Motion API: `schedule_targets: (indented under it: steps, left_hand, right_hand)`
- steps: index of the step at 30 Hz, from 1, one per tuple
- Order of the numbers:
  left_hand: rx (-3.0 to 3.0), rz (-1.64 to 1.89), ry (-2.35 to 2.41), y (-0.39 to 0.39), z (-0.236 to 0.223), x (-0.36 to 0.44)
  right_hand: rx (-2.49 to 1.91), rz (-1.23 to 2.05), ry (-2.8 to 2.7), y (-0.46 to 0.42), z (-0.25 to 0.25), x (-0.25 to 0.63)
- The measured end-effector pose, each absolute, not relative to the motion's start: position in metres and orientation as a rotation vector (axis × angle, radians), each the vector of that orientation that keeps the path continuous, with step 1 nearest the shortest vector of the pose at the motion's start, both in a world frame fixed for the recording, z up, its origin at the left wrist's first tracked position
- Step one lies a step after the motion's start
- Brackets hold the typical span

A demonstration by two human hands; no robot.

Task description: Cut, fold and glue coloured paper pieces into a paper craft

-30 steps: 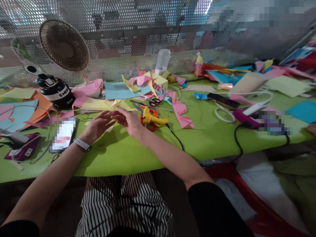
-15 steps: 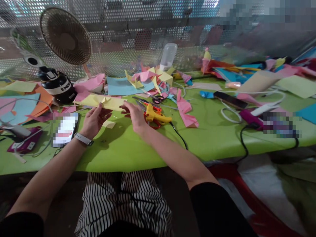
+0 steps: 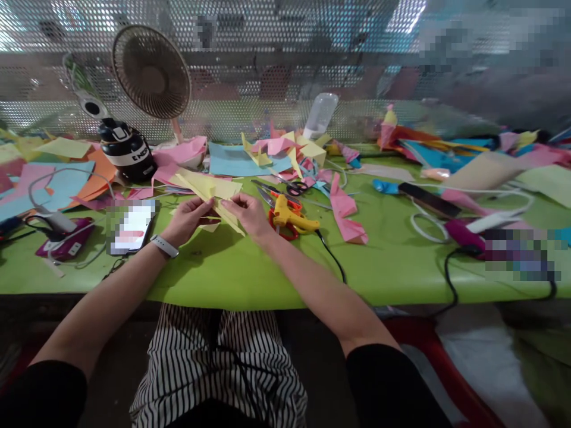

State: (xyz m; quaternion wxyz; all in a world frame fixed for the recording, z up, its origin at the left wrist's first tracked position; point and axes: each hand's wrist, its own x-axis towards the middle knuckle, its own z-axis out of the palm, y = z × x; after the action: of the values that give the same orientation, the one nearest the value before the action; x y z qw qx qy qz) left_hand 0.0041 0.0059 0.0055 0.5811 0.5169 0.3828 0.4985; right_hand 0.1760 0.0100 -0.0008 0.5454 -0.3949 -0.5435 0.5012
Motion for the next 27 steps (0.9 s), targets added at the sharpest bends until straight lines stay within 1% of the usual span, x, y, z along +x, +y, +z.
schedule_targets:
  steps: [3,8,10,12,14,17,19,27]
  left_hand:
    - [1.216,1.189,0.898,0.006,0.006,0.004]
    - [1.23,1.214,0.908,0.007,0.009,0.003]
    - [1.231,1.189,0.877,0.006,0.01,0.001]
    - [1.239,1.062,0.831,0.004,0.012,-0.002]
    - [1.264,0.851,0.791,0.001,0.013,-0.004]
    - [1.313,0.614,0.767,-0.003,0.016,-0.005]
    - [1.335,0.587,0.769,-0.004,0.016,-0.006]
    - [1.385,0.683,0.839,0.003,0.012,-0.006]
  right_hand:
    - [-0.937,1.252,-1.29,0.008,0.001,0.176]
    - [-0.932,1.178,-1.35,0.008,0.005,0.176]
    - [-0.911,1.261,-1.319,0.008,0.007,0.178]
    - [-0.863,1.42,-1.248,0.008,0.009,0.181]
    - [-0.825,1.572,-1.203,0.008,0.009,0.183]
    - [-0.847,1.669,-1.268,0.008,0.007,0.183]
    - [-0.869,1.625,-1.318,0.008,0.004,0.182]
    - [-0.953,1.358,-1.337,0.01,0.007,0.183]
